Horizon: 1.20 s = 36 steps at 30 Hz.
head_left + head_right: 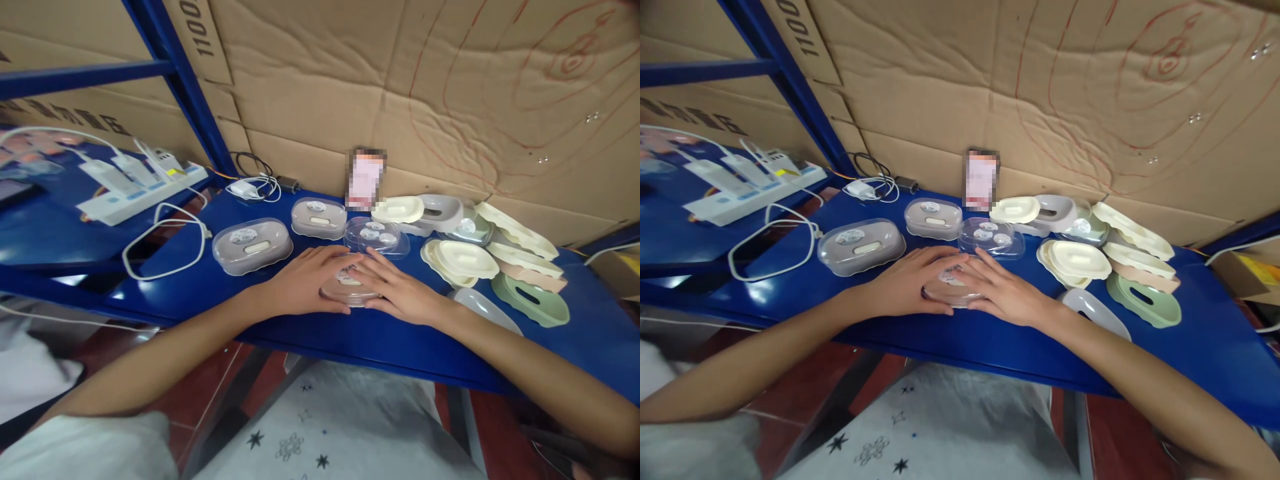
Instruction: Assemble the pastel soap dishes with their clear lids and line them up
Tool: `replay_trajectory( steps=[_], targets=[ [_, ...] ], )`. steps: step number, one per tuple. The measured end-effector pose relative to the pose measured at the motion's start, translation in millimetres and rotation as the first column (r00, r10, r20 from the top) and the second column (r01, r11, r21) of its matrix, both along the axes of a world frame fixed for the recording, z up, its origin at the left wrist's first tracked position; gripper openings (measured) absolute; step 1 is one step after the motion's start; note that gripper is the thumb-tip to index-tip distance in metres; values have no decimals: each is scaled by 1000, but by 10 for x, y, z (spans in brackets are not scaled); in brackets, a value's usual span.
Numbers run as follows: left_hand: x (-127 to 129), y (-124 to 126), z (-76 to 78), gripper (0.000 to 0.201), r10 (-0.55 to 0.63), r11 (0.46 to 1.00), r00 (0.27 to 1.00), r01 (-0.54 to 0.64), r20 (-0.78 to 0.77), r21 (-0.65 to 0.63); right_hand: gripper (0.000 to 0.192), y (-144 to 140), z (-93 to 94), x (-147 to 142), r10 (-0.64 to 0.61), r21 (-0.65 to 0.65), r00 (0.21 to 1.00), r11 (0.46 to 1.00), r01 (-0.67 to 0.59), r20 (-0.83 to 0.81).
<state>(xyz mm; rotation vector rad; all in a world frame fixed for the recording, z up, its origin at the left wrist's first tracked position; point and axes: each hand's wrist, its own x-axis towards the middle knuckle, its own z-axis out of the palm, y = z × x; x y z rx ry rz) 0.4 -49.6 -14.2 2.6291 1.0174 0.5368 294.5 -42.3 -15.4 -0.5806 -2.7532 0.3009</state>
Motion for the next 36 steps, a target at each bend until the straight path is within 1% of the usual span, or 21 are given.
replay_trajectory(
  steps=[3,6,9,12,15,17,21,26,31,33,36],
  targets=[
    [36,-1,15,102,13,1000,1000,-13,-22,-8,79,-2,31,41,-22,-68,1000,997,22,10],
    [69,15,21,104,17,1000,998,-18,-67,-25,77,5,49,80,-29,-93,999,995,33,40],
    [89,30,15,103,0,1000,996,-3,-94,-24,81,6,33,103,-31,-43,997,999,34,68],
    [87,18,2,101,-24,1000,996,25,-84,5,90,-27,10,99,-46,69,993,997,39,104],
    [64,-23,-11,100,-33,999,996,36,-77,39,86,-79,12,75,-50,158,990,987,29,133],
    [44,-55,-22,98,-40,997,997,45,-71,62,84,-104,17,56,-48,190,988,982,20,145],
    [11,-105,-63,99,-49,992,997,55,-59,116,87,-109,11,28,-48,241,984,970,6,171],
    [0,-123,-142,102,-4,976,994,28,-112,214,83,-80,20,22,-32,225,984,974,-8,175],
    [-5,-141,-202,97,-24,954,993,57,-114,293,79,-59,25,32,9,228,986,972,-47,165],
    [-10,-149,-199,98,-38,955,993,68,-111,288,80,-58,15,37,15,230,986,972,-53,164],
    [-16,-147,-167,97,-51,969,997,64,-63,238,80,-62,-6,41,-2,217,988,976,-32,155]
  ],
)
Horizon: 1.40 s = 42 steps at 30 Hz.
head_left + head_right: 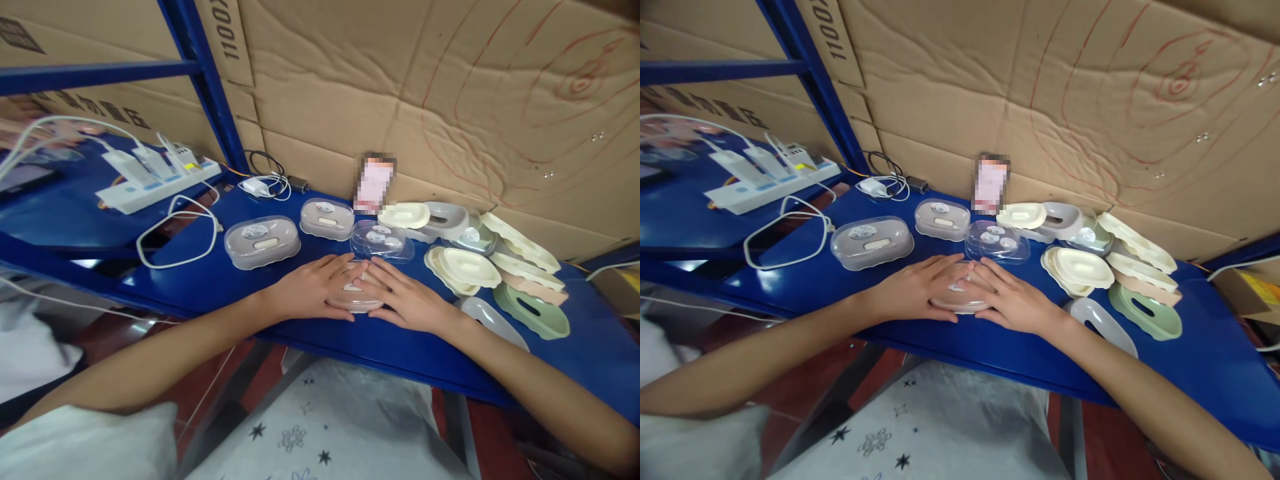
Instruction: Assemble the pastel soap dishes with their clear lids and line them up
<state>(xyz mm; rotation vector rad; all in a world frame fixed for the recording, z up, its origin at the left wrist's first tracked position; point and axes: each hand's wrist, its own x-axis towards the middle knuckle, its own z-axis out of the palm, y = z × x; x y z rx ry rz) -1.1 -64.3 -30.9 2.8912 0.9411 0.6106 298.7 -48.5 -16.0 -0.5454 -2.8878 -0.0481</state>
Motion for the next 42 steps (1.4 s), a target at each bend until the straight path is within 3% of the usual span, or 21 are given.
replay_trajectory(
  steps=[6,10,13,16,18,22,25,28,30,33,36,39,42],
  targets=[
    [22,31,88,82,-9,987,992,29,125,-158,78,-10,-19,-11,-35,-15,999,999,34,-11],
    [-90,-64,207,80,26,996,997,-19,75,-91,79,-56,49,-93,-56,3,998,998,56,14],
    [-376,-198,258,65,230,971,972,-233,49,54,81,-63,153,-230,-60,-22,997,998,61,48],
    [-787,-278,226,47,542,827,839,-542,42,150,71,59,304,-432,-16,-46,998,999,18,53],
    [-1049,-250,196,42,612,781,790,-605,0,153,62,230,421,-590,-20,-32,1000,999,20,17],
    [-1371,35,196,40,544,836,838,-540,-27,99,56,664,579,-900,-206,40,978,978,205,19],
    [-1442,378,219,40,517,854,856,-515,-14,80,56,915,568,-1066,-296,44,948,955,293,115],
    [-1431,649,237,41,508,860,861,-508,17,43,58,982,521,-1117,-314,30,940,949,313,137],
    [-1367,683,268,41,509,859,858,-512,74,25,58,895,524,-1069,-307,26,943,951,307,124],
    [-1142,459,348,42,465,880,868,-475,174,17,49,618,600,-870,-221,16,973,975,220,71],
    [-800,74,394,47,253,967,957,-254,144,-10,45,322,723,-558,-171,29,984,985,170,47],
    [-549,-206,336,46,132,990,991,-133,25,52,45,81,795,-186,-282,94,956,957,274,84],
    [-599,-321,231,41,215,973,977,-215,12,87,45,-235,737,207,-428,206,896,893,399,121]
  ],
)
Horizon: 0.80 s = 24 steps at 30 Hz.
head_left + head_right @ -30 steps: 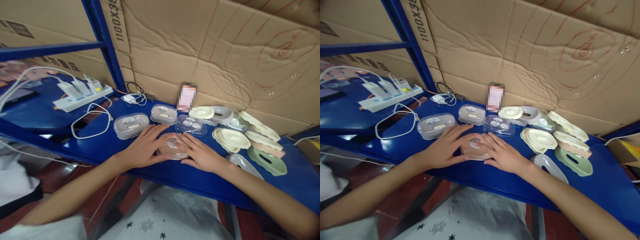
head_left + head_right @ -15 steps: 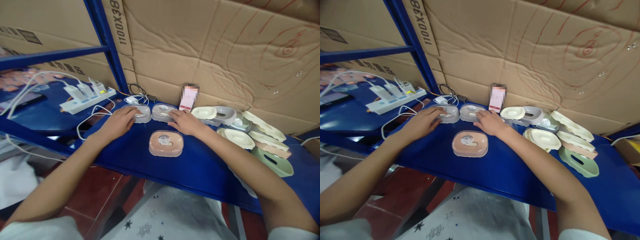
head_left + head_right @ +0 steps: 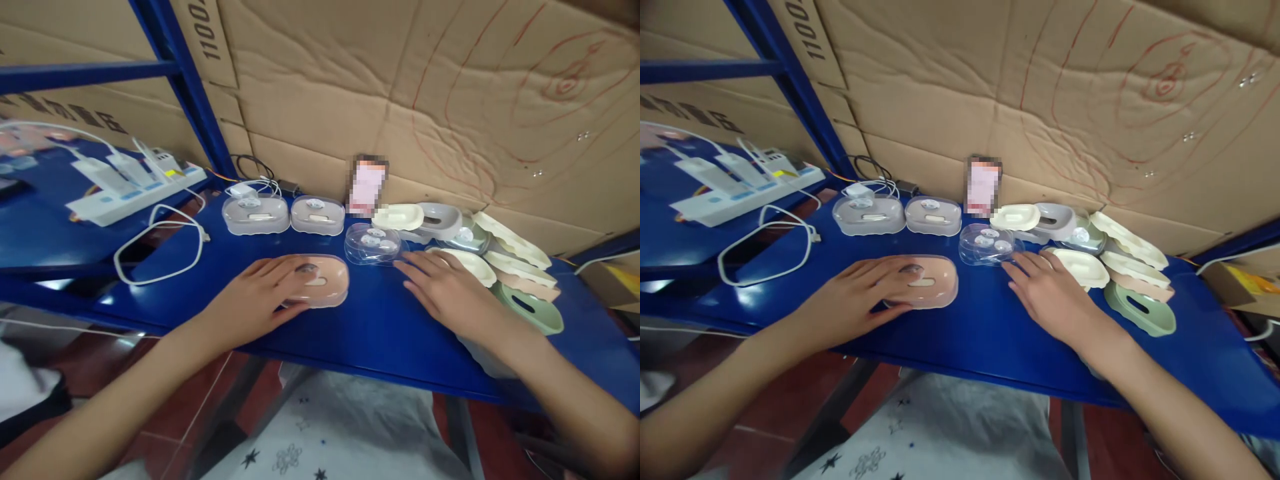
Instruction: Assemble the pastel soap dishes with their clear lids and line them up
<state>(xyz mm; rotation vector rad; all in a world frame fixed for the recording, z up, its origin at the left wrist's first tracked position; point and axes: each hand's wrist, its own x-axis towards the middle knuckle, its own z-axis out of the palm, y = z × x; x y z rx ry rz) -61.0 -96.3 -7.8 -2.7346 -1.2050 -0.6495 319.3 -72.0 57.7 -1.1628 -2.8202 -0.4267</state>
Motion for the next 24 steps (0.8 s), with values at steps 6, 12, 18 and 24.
replay_trajectory(
  steps=[6,12,18,24],
  targets=[
    [-659,-7,-43,41,241,970,970,-242,24,23,57,-894,-413,756,-265,82,963,960,269,-55],
    [-657,131,18,39,315,946,949,-314,1,83,59,-1182,-706,981,-329,-75,933,944,321,-149],
    [418,108,91,51,-174,983,982,178,-77,53,57,-697,-414,458,-49,-311,948,949,-54,-314],
    [1161,408,-32,43,-519,850,843,526,-138,15,41,277,-184,914,-168,-199,944,973,113,-283]
  ],
)
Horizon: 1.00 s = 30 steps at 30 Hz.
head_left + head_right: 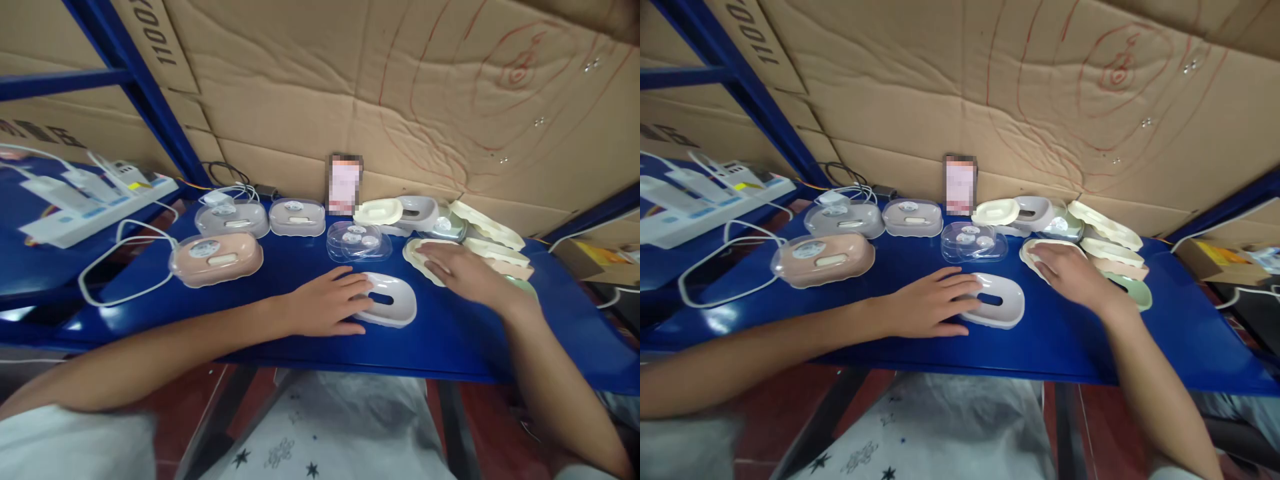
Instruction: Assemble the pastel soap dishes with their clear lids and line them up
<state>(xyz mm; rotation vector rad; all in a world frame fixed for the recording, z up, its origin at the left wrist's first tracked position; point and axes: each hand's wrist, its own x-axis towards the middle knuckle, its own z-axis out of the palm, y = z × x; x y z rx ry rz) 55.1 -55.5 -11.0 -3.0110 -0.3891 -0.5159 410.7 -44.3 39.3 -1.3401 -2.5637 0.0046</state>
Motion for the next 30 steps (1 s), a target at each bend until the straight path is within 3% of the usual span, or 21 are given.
replay_trajectory(
  steps=[3,6,9,13,15,18,20,22,24,26,30],
  targets=[
    [0,158,-61,28,3,1000,997,-2,76,-13,49,218,-6,344,-66,-43,997,997,68,33],
    [-104,197,-15,22,81,996,959,-65,272,-69,48,200,-40,352,-40,31,999,999,39,21],
    [-182,168,112,15,184,982,843,-137,506,-129,49,43,-103,-11,35,73,999,997,-37,17],
    [-197,130,213,13,247,969,746,-204,618,-140,57,-241,-262,-692,261,22,965,965,-261,-4],
    [-185,121,198,13,257,965,745,-228,615,-127,58,-356,-328,-915,390,77,920,919,-386,-39],
    [-161,106,145,14,258,963,781,-256,569,-85,43,-455,-322,-978,543,290,831,819,-494,-119],
    [-145,85,119,17,240,966,824,-255,514,-42,38,-472,-249,-894,565,405,807,787,-465,-171],
    [-130,55,105,21,178,978,875,-206,451,13,42,-459,-163,-793,514,455,841,797,-396,-168],
    [-115,24,94,25,51,993,934,-85,353,82,48,-429,-108,-732,457,452,881,816,-360,-122],
    [-99,0,78,28,-73,992,972,47,224,120,48,-404,-106,-730,444,367,892,846,-386,-88],
    [-72,-21,55,20,-138,989,988,133,74,69,40,-432,-194,-833,460,145,888,880,-453,-16]
  ],
)
